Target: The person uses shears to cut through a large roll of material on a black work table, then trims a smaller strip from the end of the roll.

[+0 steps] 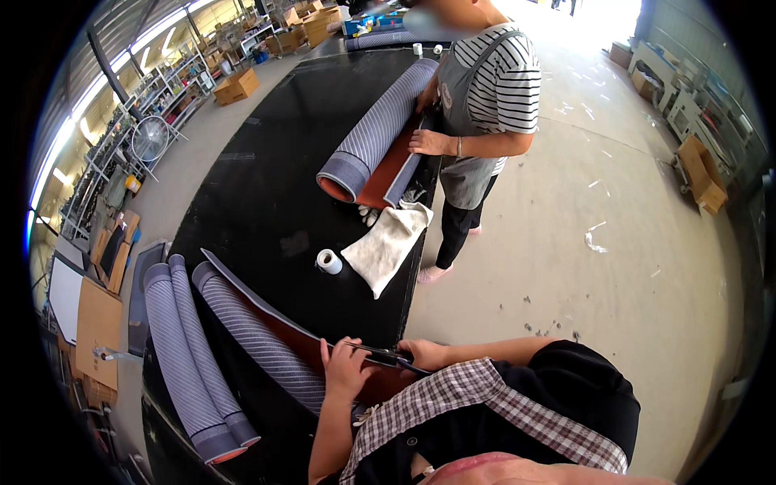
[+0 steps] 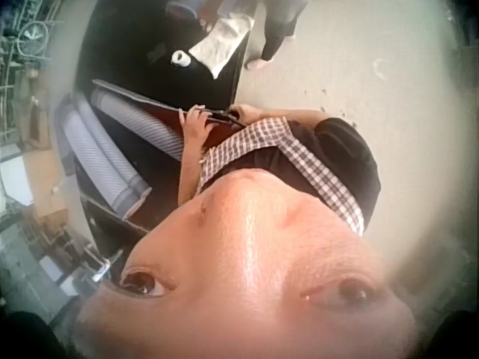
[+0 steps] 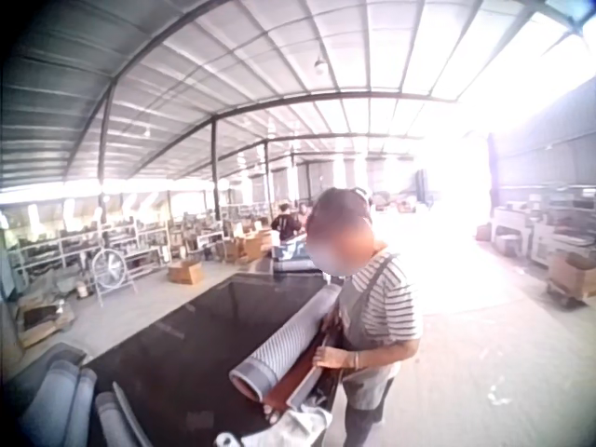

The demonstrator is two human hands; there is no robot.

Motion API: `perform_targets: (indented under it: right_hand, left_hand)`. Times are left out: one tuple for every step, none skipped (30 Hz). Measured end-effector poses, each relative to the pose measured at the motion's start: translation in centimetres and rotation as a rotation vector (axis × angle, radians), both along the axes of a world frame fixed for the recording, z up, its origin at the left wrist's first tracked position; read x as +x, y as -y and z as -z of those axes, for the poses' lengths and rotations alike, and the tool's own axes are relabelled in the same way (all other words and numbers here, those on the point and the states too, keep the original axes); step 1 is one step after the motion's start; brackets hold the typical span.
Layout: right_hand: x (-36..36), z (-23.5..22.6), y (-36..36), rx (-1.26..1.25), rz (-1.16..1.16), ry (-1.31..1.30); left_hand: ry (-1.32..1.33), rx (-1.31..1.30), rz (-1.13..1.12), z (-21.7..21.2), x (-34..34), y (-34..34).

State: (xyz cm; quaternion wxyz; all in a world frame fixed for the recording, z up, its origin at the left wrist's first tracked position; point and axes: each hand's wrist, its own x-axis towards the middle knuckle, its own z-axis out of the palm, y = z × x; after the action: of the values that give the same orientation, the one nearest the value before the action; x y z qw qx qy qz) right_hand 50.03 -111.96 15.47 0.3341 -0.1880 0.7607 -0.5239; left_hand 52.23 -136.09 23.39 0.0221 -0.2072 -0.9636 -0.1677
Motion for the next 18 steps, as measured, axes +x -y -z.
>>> perform_targets:
  right_hand:
    - [0.1, 0.0, -0.1, 0.007, -0.004, -0.007]
    - [0.1, 0.2, -0.4, 0.030, -0.005, -0.047]
    - [0.0, 0.4, -0.3, 0.054, 0.001, -0.092]
    - [0.1, 0.7, -0.1, 0.073, 0.001, -0.136]
    - [0.2, 0.9, 0.0, 0.040, 0.029, -0.176]
    - [0.3, 0.9, 0.0, 0.032, 0.046, -0.170]
    - [0.3, 0.8, 0.0, 0.023, 0.062, -0.164]
    - [0.3, 0.7, 0.0, 0.013, 0.075, -0.157]
    - [0.3, 0.9, 0.3, -0.010, 0.070, -0.164]
    - [0.3, 1.0, 0.3, -0.010, 0.081, -0.164]
    - [0.5, 1.2, 0.1, -0.010, 0.087, -0.164]
    - [0.0, 0.9, 0.4, -0.022, 0.072, -0.181]
    - [0.0, -1.0, 0.0, -0.048, 0.126, -0.198]
    - [-0.7, -1.7, -0.3, -0.046, 0.131, -0.156]
    - [-0.9, -2.3, -0.6, -0.101, 0.173, -0.154]
    - [-0.9, -2.3, -0.8, -0.147, 0.222, -0.132]
    - [-1.5, -2.2, -0.8, -0.192, 0.228, -0.106]
    - [-1.7, -1.9, -0.8, -0.235, 0.246, -0.065]
  left_hand:
    - [0.042, -0.099, 0.017, 0.7, -0.4, 1.2]
    - [0.000, -0.056, -0.069, 0.7, -0.4, 1.1]
    - [-0.048, -0.013, -0.149, 0.6, -0.4, 1.2]
    - [-0.094, 0.026, -0.236, 0.6, 0.1, 1.6]
    - [-0.085, -0.004, -0.244, 2.2, 0.7, 3.1]
    - [-0.049, -0.032, -0.302, 2.6, 1.2, 3.2]
    - [-0.014, -0.062, -0.361, 2.7, 1.6, 3.2]
    - [0.022, -0.092, -0.422, 2.8, 2.0, 3.2]
    - [0.105, -0.202, -0.479, 2.8, 2.6, 3.5]
    - [0.130, -0.184, -0.515, 3.3, 3.1, 4.0]
    - [0.156, -0.164, -0.556, 4.1, 3.8, 4.9]
    - [0.164, -0.145, -0.619, 4.3, 4.2, 5.7]
    - [0.164, -0.227, -0.597, 3.1, 4.4, 6.0]
    - [0.146, -0.314, -0.591, 2.3, 4.9, 6.7]
    - [0.127, -0.399, -0.582, 1.6, 5.6, 7.2]
    - [0.153, -0.416, -0.619, 1.5, 6.4, 7.9]
    - [0.174, -0.430, -0.665, 1.5, 7.1, 8.6]
    - [0.231, -0.380, -0.751, 1.2, 7.8, 9.3]
